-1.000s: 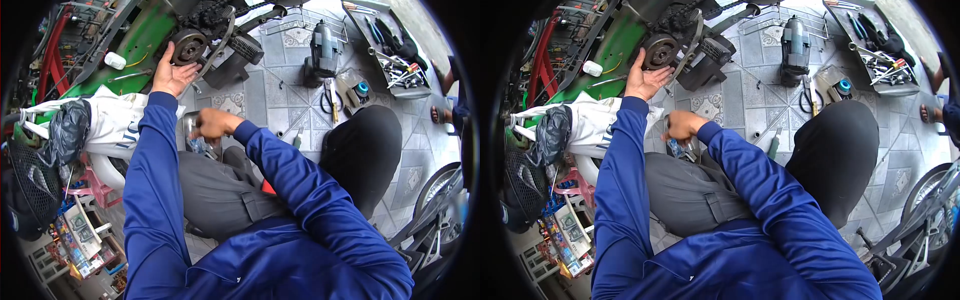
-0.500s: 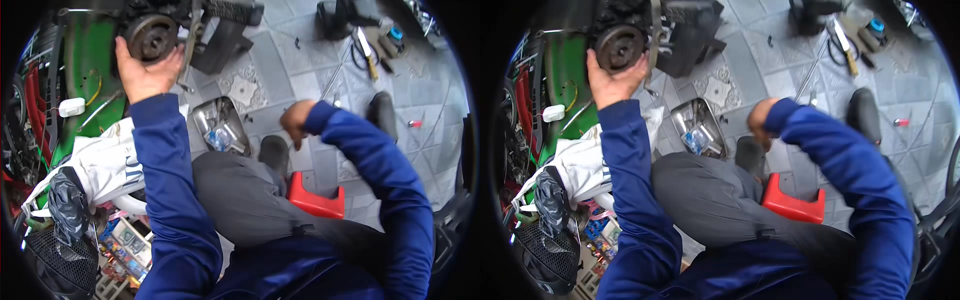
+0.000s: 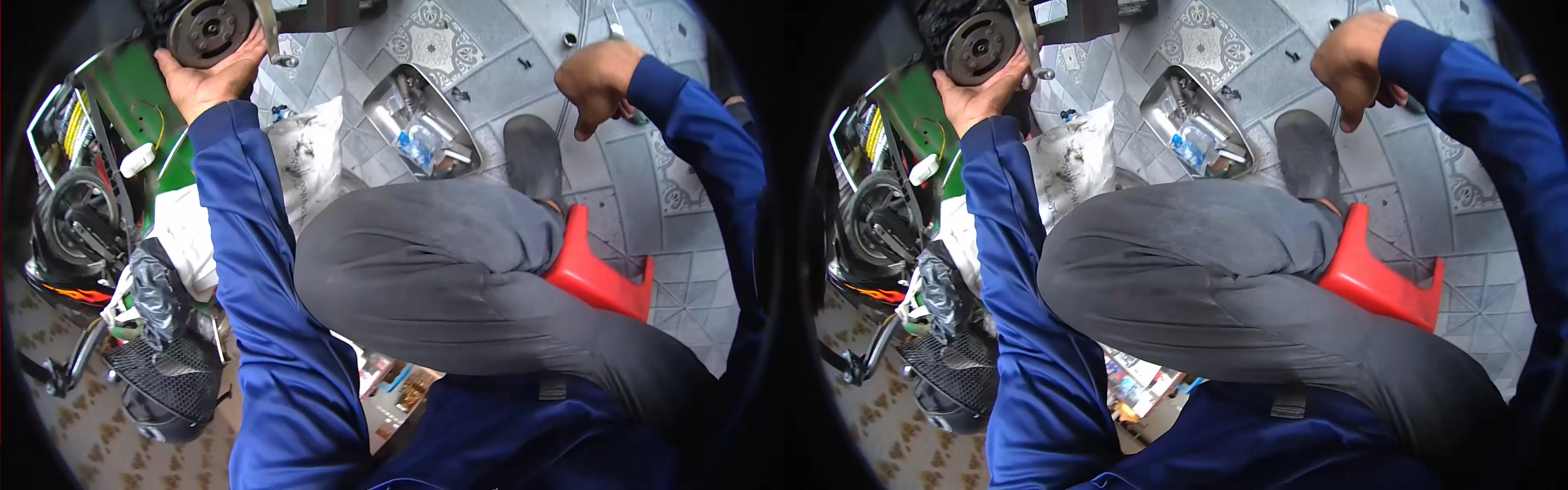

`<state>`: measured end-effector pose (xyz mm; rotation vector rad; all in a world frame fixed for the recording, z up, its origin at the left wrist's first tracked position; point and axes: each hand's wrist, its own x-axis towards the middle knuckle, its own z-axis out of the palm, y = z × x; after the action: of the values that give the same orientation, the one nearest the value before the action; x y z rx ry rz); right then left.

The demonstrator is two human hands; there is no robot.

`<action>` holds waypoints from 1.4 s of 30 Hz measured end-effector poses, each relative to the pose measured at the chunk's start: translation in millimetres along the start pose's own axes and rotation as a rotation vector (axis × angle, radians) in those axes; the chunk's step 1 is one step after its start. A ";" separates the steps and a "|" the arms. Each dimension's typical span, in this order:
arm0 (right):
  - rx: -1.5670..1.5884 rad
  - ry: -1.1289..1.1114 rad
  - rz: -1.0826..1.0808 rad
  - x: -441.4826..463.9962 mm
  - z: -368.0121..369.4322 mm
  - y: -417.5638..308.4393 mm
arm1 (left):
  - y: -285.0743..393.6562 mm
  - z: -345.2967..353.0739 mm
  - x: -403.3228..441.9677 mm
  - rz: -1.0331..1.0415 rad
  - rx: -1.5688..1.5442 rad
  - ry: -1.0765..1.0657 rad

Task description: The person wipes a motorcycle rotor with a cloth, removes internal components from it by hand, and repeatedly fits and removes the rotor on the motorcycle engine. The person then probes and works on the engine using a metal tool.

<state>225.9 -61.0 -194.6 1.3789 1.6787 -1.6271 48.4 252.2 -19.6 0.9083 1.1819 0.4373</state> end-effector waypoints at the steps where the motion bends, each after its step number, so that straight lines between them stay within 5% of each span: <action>1: -0.006 0.028 -0.012 -3.7 -1.7 -2.3 | -0.7 3.9 -1.8 -0.018 -0.025 0.026; 16: 0.011 0.093 0.015 -6.6 -5.8 11.9 | 13.3 44.7 -10.1 -0.124 -0.003 0.513; 24: -0.095 0.292 -0.070 -11.3 -0.5 -9.4 | 14.0 41.0 -12.2 0.002 0.152 0.511; 27: -0.124 0.287 -0.059 -11.0 -2.9 -24.4 | 3.9 54.4 -24.9 0.193 0.499 0.473; 30: -0.147 0.348 -0.173 -14.6 -14.6 -35.5 | 11.4 40.2 -18.8 0.196 0.410 0.320; 33: -0.043 0.728 -0.388 -24.4 -44.0 -56.8 | 6.5 48.4 -15.4 0.158 0.176 0.344; 35: 0.042 1.281 -0.619 -10.1 -61.3 -67.7 | 11.4 23.7 -0.4 -0.014 -0.157 0.299; 39: 0.276 1.438 -0.511 -47.8 -133.3 -113.6 | -11.9 12.4 -8.5 0.084 -0.465 -0.020; 42: 0.203 1.687 -0.591 -44.2 -175.5 -132.9 | -9.2 3.4 2.9 0.004 -0.577 -0.009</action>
<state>188.7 108.5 -52.2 2.9363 2.9617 -0.5254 51.1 247.6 -28.3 0.4116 0.9670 0.7303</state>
